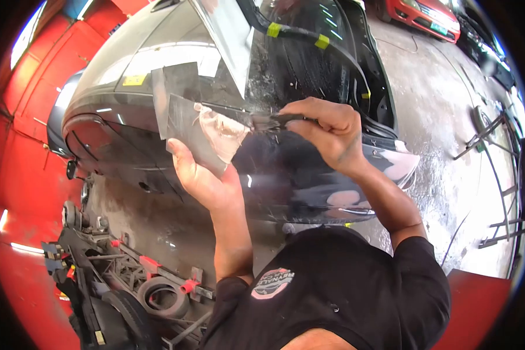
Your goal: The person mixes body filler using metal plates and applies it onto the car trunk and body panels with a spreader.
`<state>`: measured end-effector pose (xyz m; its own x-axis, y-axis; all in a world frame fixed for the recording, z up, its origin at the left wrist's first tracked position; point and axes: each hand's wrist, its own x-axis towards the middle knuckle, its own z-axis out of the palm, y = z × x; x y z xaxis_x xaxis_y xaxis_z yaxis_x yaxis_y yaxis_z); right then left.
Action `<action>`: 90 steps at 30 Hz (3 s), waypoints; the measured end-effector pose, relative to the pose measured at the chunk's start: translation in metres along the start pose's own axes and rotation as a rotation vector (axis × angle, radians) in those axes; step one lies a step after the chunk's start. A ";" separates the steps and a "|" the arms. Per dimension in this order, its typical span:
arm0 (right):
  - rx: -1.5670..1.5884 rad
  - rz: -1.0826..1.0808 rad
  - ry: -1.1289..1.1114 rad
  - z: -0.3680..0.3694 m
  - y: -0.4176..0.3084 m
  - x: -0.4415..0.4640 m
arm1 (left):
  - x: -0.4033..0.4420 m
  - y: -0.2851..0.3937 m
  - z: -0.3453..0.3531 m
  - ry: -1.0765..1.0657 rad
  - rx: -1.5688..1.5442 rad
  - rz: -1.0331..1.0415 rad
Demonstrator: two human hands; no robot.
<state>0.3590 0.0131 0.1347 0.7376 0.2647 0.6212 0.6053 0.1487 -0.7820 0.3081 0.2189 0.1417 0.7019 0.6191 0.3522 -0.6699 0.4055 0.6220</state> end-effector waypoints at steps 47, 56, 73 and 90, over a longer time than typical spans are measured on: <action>0.372 0.298 0.060 0.018 -0.015 0.056 | -0.005 0.000 -0.024 -0.341 0.341 0.305; 0.577 0.059 0.037 0.028 -0.011 0.048 | -0.008 -0.009 -0.019 -0.262 -0.062 -0.084; 0.340 -0.332 0.602 -0.010 0.013 0.131 | 0.012 0.000 -0.028 -0.248 0.058 -0.145; 0.068 -0.710 0.964 -0.006 -0.024 0.257 | 0.023 0.038 -0.044 -0.091 0.280 -0.024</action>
<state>0.5359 0.0715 0.3132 0.1838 -0.7152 0.6743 0.9721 0.0306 -0.2325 0.2880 0.2780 0.1420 0.7441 0.5436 0.3884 -0.5688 0.2105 0.7951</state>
